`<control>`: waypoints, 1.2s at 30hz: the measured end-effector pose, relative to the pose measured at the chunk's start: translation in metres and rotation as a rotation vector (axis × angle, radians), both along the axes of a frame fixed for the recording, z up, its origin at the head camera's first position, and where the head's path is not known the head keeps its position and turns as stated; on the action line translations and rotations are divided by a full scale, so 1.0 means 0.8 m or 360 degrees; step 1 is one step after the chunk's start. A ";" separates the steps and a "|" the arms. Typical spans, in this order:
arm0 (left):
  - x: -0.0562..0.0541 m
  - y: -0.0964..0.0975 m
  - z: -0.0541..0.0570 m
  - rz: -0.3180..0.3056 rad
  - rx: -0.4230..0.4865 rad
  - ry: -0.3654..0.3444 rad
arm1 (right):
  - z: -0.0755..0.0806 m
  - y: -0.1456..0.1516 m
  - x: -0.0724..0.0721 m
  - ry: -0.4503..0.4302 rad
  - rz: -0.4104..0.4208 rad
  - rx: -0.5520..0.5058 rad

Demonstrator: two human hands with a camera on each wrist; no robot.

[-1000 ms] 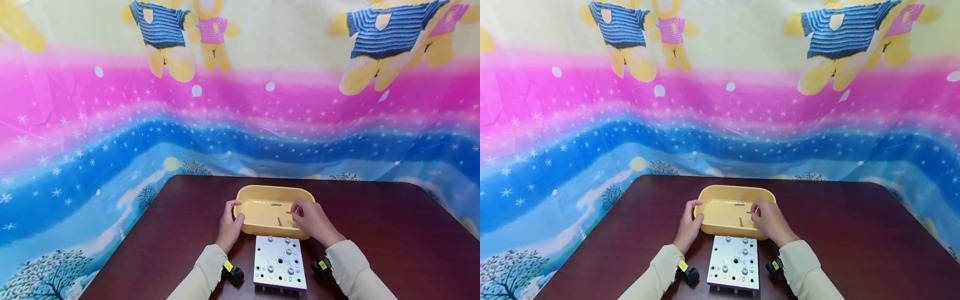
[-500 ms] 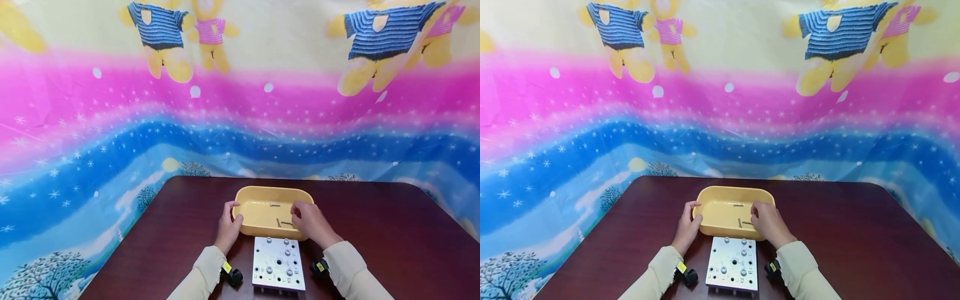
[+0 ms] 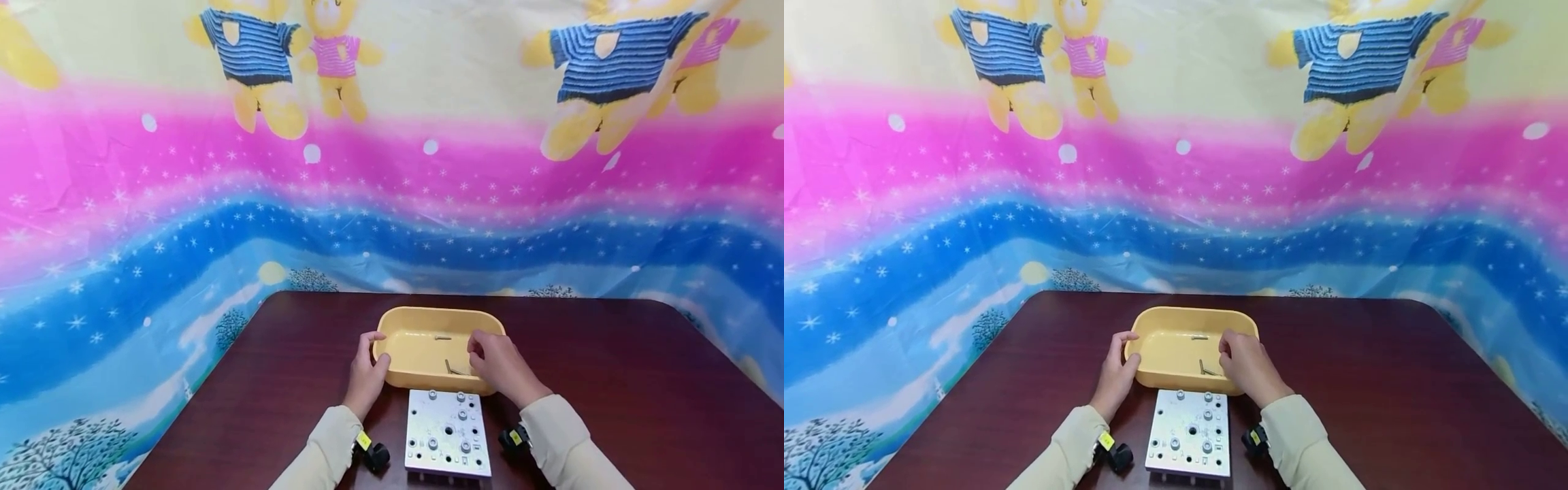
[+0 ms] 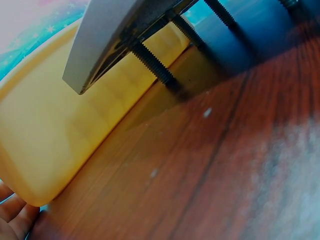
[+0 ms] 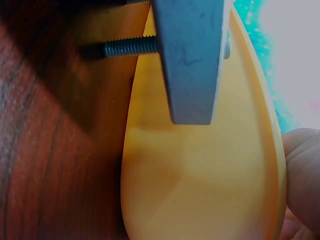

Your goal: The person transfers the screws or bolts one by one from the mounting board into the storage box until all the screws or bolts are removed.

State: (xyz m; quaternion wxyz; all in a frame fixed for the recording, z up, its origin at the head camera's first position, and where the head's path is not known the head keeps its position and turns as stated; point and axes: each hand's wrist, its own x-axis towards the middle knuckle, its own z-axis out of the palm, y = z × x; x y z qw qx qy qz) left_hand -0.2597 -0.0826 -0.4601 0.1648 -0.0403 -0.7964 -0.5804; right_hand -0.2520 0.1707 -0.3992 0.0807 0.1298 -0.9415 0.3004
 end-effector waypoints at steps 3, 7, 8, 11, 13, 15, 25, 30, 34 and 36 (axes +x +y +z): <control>0.002 0.001 0.002 -0.0007 0.0004 -0.0014 | 0.001 0.000 0.001 0.0003 -0.0009 0.0014; 0.002 0.002 0.002 -0.0006 -0.0004 -0.0023 | 0.002 0.001 0.001 -0.0011 -0.0019 0.0027; 0.002 0.002 0.002 -0.0006 -0.0003 -0.0022 | 0.002 0.001 0.001 -0.0014 -0.0020 0.0025; 0.002 0.001 0.000 -0.0006 0.0006 -0.0023 | 0.001 -0.001 0.001 -0.0015 -0.0019 0.0018; 0.003 -0.002 0.000 -0.0003 0.0011 -0.0031 | 0.000 -0.004 0.001 -0.0022 -0.0022 0.0015; 0.003 -0.005 -0.002 0.0003 0.0008 -0.0036 | -0.001 -0.007 0.002 -0.0028 -0.0019 0.0009; 0.003 -0.011 -0.003 0.0054 -0.0004 -0.0051 | 0.001 -0.011 0.002 0.0031 0.0053 -0.0032; 0.003 -0.011 -0.002 0.0054 0.0000 -0.0013 | 0.002 -0.011 0.001 0.0030 0.0058 -0.0042; 0.002 -0.011 -0.001 0.0053 0.0001 0.0014 | 0.002 -0.013 0.000 -0.0003 0.0056 -0.0045; 0.002 -0.011 -0.001 0.0066 0.0006 0.0025 | 0.002 -0.014 0.000 -0.0004 0.0071 -0.0044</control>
